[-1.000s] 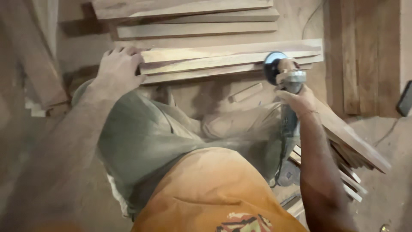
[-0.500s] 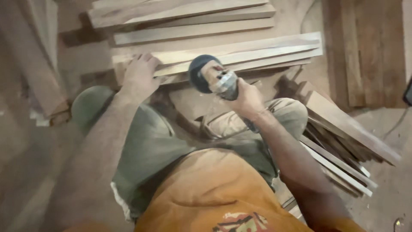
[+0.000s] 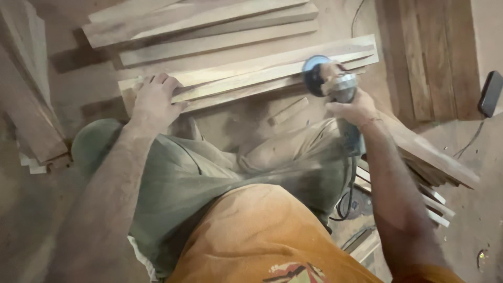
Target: The person sits on the workshop floor sanding long wooden strips with an angle grinder fitted with a sanding disc. They hold each strip steady with one hand, run the grinder along the wood surface, then set the finished strip aside and pick up the next one.
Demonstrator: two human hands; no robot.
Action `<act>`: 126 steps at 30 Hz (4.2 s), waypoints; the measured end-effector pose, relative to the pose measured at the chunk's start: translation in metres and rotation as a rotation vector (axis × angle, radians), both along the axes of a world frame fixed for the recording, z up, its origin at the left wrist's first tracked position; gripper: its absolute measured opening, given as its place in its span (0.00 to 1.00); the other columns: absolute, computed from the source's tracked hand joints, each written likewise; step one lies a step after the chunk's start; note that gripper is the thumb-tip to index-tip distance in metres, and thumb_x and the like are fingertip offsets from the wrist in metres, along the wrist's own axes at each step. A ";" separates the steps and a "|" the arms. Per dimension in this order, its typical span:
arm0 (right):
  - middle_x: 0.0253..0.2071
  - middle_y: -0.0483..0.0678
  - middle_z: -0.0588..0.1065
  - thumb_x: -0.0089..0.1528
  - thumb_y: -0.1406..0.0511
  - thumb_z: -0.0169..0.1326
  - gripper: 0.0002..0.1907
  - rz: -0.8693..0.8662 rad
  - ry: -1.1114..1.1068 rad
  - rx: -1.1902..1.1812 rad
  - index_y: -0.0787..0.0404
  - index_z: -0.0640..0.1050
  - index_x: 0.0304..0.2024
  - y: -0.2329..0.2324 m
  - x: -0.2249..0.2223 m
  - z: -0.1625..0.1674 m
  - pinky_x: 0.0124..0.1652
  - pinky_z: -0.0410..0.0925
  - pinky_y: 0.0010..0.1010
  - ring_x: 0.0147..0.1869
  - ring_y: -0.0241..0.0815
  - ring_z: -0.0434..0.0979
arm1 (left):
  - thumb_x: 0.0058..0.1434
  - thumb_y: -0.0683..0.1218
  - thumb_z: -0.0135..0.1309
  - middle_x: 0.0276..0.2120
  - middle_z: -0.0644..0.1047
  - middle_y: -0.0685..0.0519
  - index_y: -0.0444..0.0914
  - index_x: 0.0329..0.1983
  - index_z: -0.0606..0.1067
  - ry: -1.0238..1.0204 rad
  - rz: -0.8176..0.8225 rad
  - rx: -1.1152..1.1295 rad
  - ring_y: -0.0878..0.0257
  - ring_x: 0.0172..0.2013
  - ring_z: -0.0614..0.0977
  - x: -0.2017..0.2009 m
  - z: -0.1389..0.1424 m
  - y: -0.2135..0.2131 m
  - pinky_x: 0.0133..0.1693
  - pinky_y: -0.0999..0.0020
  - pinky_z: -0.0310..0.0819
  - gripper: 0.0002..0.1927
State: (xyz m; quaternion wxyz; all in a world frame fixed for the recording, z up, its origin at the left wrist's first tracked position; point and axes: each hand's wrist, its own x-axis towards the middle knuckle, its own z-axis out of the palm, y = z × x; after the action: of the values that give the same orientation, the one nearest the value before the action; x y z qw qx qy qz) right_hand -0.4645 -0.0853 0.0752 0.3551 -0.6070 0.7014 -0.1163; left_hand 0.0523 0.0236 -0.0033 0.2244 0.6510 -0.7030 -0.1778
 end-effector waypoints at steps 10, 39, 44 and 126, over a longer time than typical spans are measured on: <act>0.42 0.44 0.80 0.51 0.61 0.70 0.27 -0.092 -0.288 -0.043 0.65 0.80 0.51 0.030 0.037 0.003 0.41 0.73 0.29 0.41 0.33 0.78 | 0.51 0.58 0.69 0.55 0.75 0.46 0.42 0.54 0.77 -0.338 0.058 0.371 0.47 0.60 0.73 0.061 0.047 0.009 0.58 0.47 0.65 0.30; 0.45 0.54 0.81 0.47 0.54 0.70 0.35 0.170 0.209 -0.076 0.62 0.79 0.54 -0.002 0.026 -0.001 0.48 0.72 0.39 0.49 0.48 0.82 | 0.50 0.50 0.69 0.46 0.78 0.47 0.39 0.44 0.79 0.008 0.004 -0.077 0.44 0.50 0.77 -0.002 0.001 -0.007 0.53 0.49 0.72 0.19; 0.42 0.46 0.80 0.49 0.61 0.70 0.27 -0.129 -0.015 -0.005 0.63 0.81 0.50 -0.011 0.001 0.000 0.42 0.72 0.33 0.43 0.38 0.79 | 0.51 0.49 0.69 0.45 0.78 0.46 0.39 0.42 0.79 0.036 -0.004 -0.105 0.44 0.51 0.77 -0.003 0.003 -0.007 0.52 0.49 0.72 0.19; 0.42 0.50 0.82 0.46 0.57 0.71 0.31 -0.186 0.045 -0.027 0.60 0.81 0.50 -0.042 -0.069 0.009 0.44 0.75 0.34 0.43 0.40 0.83 | 0.51 0.54 0.69 0.46 0.79 0.49 0.43 0.45 0.80 -0.115 0.021 -0.053 0.46 0.51 0.78 -0.023 0.005 -0.018 0.51 0.49 0.73 0.21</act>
State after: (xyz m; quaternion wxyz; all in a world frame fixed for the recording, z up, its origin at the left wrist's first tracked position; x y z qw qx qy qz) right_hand -0.5337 -0.1277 0.0841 0.3188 -0.5464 0.7609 -0.1443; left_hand 0.0295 0.0058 0.0022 0.2022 0.6612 -0.7125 -0.1191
